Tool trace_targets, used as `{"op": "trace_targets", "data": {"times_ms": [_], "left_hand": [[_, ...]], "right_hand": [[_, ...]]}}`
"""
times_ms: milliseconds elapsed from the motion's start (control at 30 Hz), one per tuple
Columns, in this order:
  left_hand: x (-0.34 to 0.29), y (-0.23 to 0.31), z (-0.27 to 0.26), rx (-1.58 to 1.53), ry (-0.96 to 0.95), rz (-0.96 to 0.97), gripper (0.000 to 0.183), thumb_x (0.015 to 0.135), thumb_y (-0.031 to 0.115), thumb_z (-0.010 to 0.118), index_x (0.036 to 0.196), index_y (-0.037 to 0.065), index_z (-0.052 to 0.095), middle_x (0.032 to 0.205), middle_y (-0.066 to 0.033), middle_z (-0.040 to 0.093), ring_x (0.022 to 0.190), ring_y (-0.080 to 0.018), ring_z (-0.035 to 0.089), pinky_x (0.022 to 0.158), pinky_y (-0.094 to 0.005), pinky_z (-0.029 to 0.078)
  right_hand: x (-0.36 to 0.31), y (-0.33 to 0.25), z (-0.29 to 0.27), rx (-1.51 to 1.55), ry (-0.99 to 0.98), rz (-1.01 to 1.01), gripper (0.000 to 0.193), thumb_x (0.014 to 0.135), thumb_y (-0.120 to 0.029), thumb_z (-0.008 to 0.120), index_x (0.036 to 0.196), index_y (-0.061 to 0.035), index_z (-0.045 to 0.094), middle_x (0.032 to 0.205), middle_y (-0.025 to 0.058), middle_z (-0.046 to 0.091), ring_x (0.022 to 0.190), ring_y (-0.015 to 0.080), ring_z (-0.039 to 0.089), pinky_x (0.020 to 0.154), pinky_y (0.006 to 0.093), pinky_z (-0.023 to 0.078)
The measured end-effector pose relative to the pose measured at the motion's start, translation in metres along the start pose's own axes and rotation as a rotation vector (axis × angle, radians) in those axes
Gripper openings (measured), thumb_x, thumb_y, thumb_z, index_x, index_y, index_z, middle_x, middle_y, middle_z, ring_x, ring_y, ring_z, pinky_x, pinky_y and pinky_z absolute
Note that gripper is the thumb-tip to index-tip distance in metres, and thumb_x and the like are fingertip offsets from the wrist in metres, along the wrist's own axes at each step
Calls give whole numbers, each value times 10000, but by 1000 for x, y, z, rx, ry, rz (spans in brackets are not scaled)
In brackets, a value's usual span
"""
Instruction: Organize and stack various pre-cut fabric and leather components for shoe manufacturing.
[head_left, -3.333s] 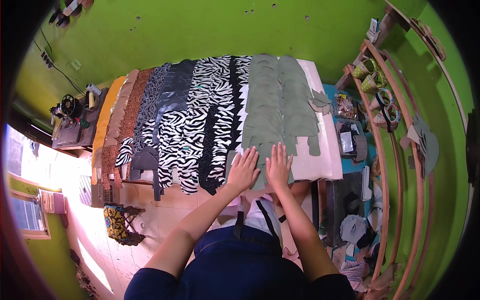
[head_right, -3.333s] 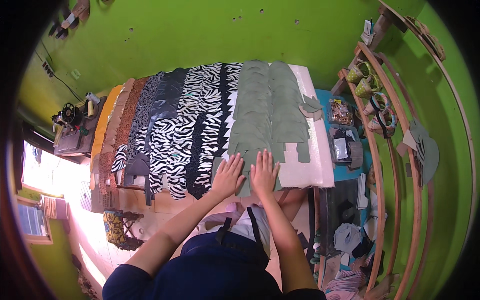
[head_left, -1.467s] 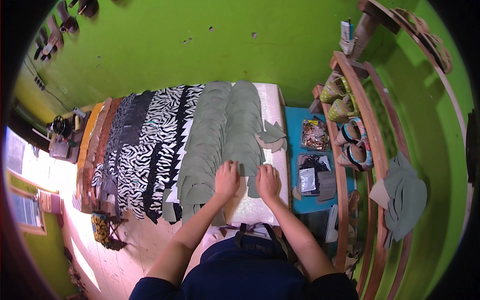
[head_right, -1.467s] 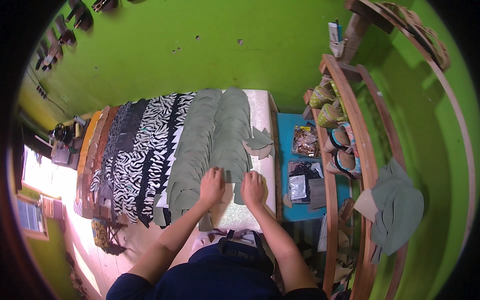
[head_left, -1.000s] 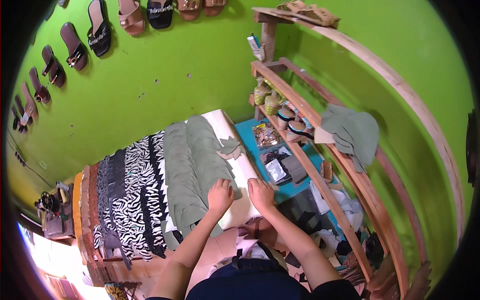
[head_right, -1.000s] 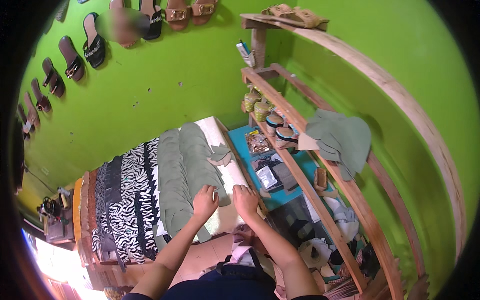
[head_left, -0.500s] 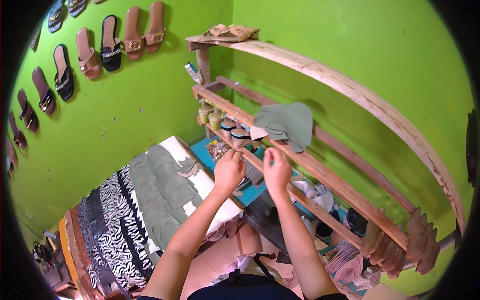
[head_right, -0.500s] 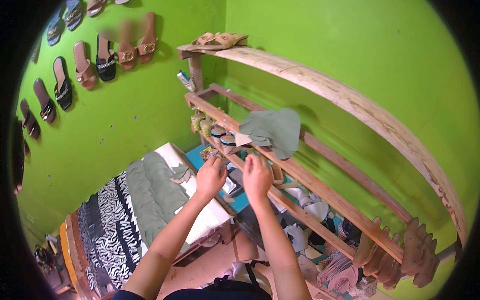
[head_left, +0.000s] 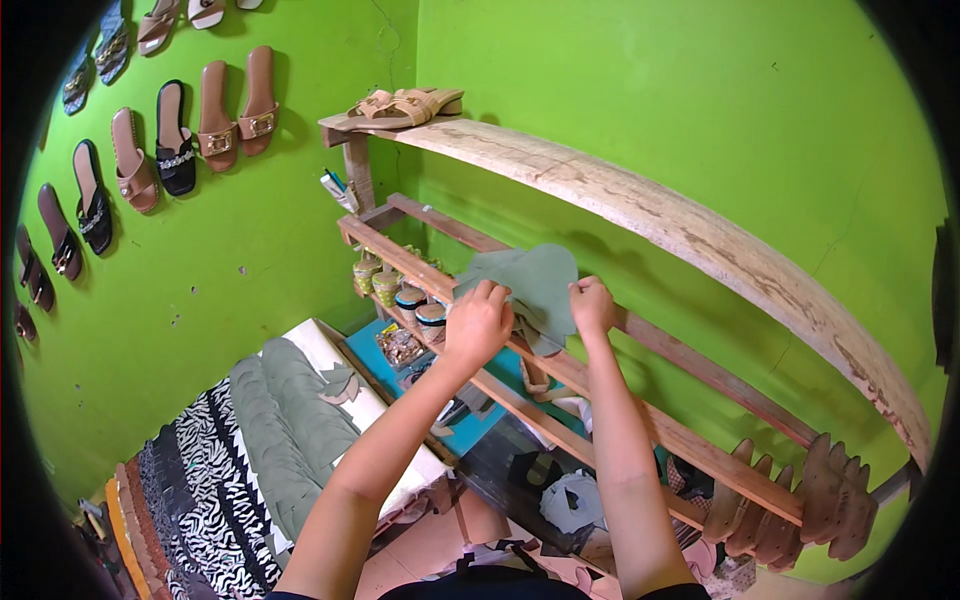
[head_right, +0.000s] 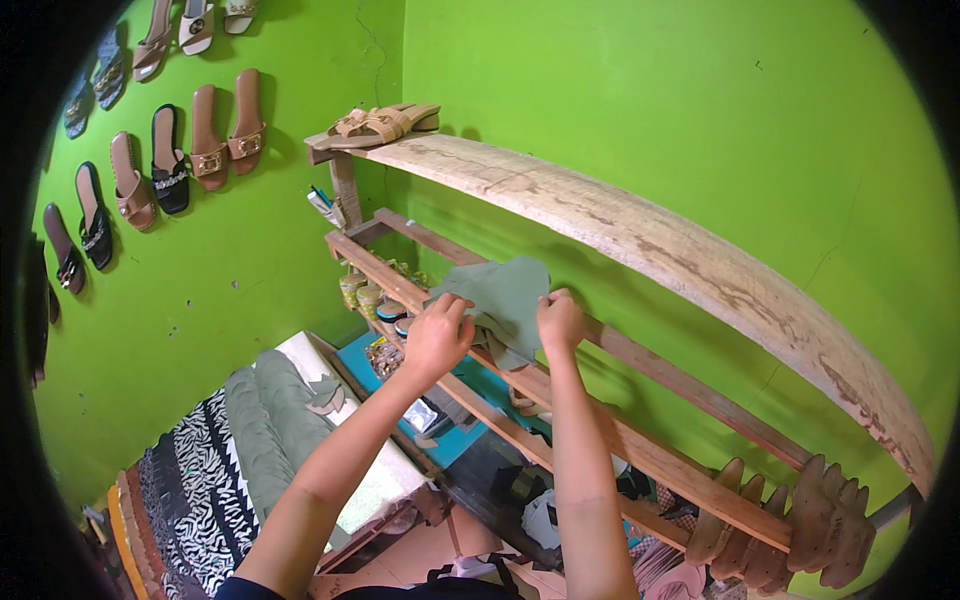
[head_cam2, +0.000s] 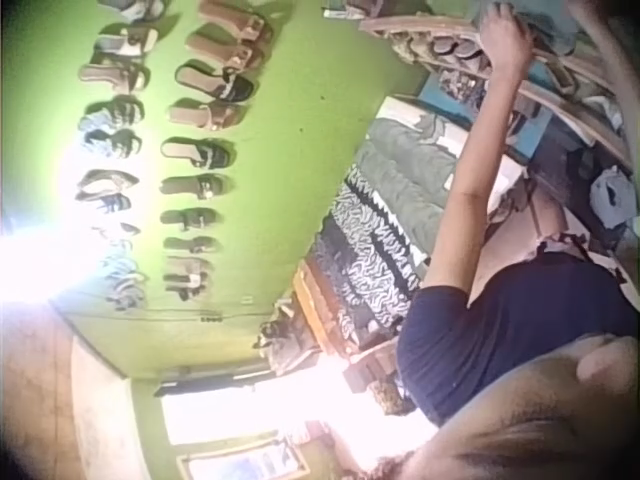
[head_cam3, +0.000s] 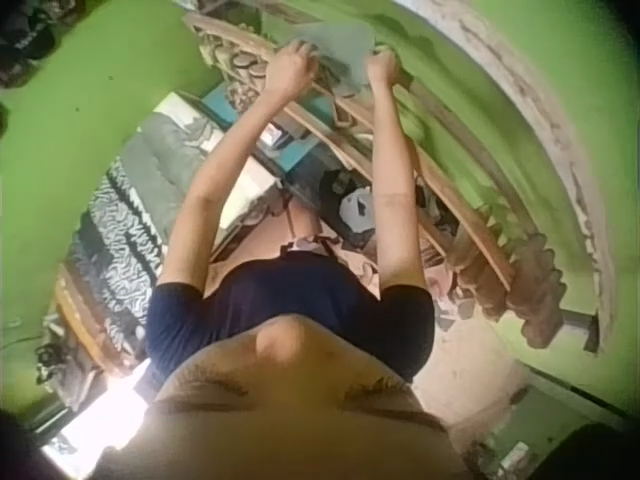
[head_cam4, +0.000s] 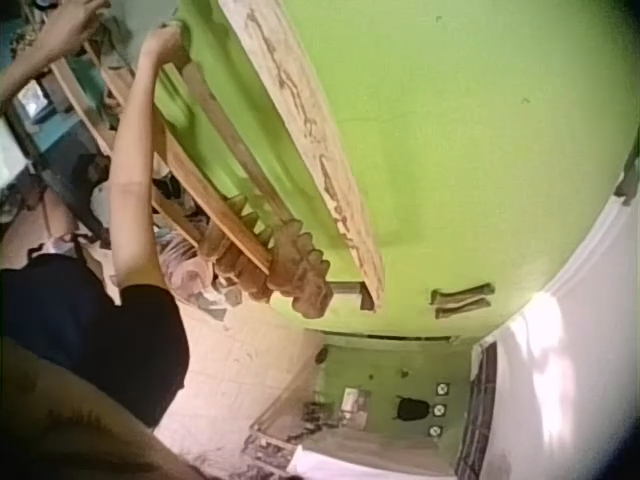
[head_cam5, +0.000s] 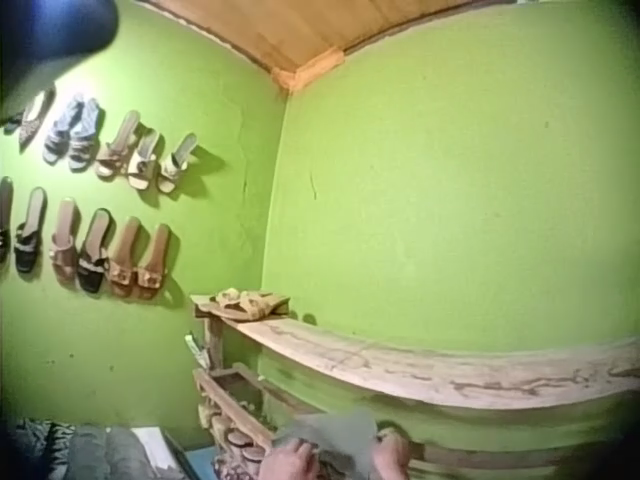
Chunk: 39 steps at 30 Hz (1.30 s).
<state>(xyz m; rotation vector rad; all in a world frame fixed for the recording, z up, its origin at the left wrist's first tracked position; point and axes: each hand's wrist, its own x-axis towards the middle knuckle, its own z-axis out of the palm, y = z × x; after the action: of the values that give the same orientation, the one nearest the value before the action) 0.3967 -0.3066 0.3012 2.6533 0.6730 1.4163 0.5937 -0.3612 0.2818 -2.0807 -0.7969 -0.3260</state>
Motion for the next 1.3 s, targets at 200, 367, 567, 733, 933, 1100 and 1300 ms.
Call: {"op": "trace_targets", "data": {"times_ms": [200, 367, 567, 733, 933, 1100, 1300], "left_hand": [[28, -20, 14, -82, -32, -135, 172, 789, 161, 550, 905, 54, 618, 885, -146, 584, 794, -323, 587, 697, -414, 483], [46, -44, 18, -218, -78, -217, 209, 806, 192, 549, 923, 30, 611, 905, -163, 591, 802, -328, 596, 707, -420, 480], [64, -54, 21, -568, -187, -350, 426, 880, 284, 524, 1170, -27, 494, 1048, -178, 586, 921, -256, 595, 819, -345, 460], [81, -34, 31, -1023, -442, -704, 475, 881, 295, 545, 1211, -31, 443, 1040, -123, 590, 923, -206, 582, 832, -300, 451], [80, 12, 73, -1131, -568, -467, 254, 869, 144, 565, 1050, -33, 544, 938, -74, 624, 823, -141, 583, 727, -250, 457], [66, 76, 125, -927, -532, -277, 252, 811, 156, 626, 946, -52, 580, 857, -125, 644, 760, -174, 598, 686, -290, 462], [50, 102, 160, -594, -439, -230, 272, 780, 165, 614, 966, -32, 598, 872, -201, 632, 820, -359, 603, 756, -395, 476]], "right_hand": [[14, -9, 11, 262, -97, -118, 173, 796, -244, 600, 831, -75, 598, 757, 99, 637, 700, 258, 610, 633, 364, 469], [27, -21, 2, 800, -305, -120, 210, 879, -274, 547, 956, -80, 525, 769, 25, 547, 710, 126, 501, 676, 283, 421], [35, -36, -29, 1203, -517, 154, 246, 916, -288, 503, 1030, -71, 479, 907, 31, 520, 817, 110, 487, 721, 267, 437], [33, -32, -66, 1358, -498, 203, 244, 916, -248, 499, 1087, -76, 478, 999, 61, 566, 887, 170, 565, 771, 301, 488], [21, 24, -104, 896, -169, 328, 321, 901, -261, 522, 1123, -32, 486, 1031, 98, 565, 890, 180, 537, 743, 321, 460], [7, 107, -137, 309, 127, 240, 326, 852, -271, 577, 1063, -29, 519, 881, 110, 606, 750, 187, 557, 670, 325, 459], [-16, 100, -141, -164, 244, 279, 229, 805, -210, 592, 975, -59, 572, 813, 131, 627, 699, 304, 589, 673, 402, 477]]}}
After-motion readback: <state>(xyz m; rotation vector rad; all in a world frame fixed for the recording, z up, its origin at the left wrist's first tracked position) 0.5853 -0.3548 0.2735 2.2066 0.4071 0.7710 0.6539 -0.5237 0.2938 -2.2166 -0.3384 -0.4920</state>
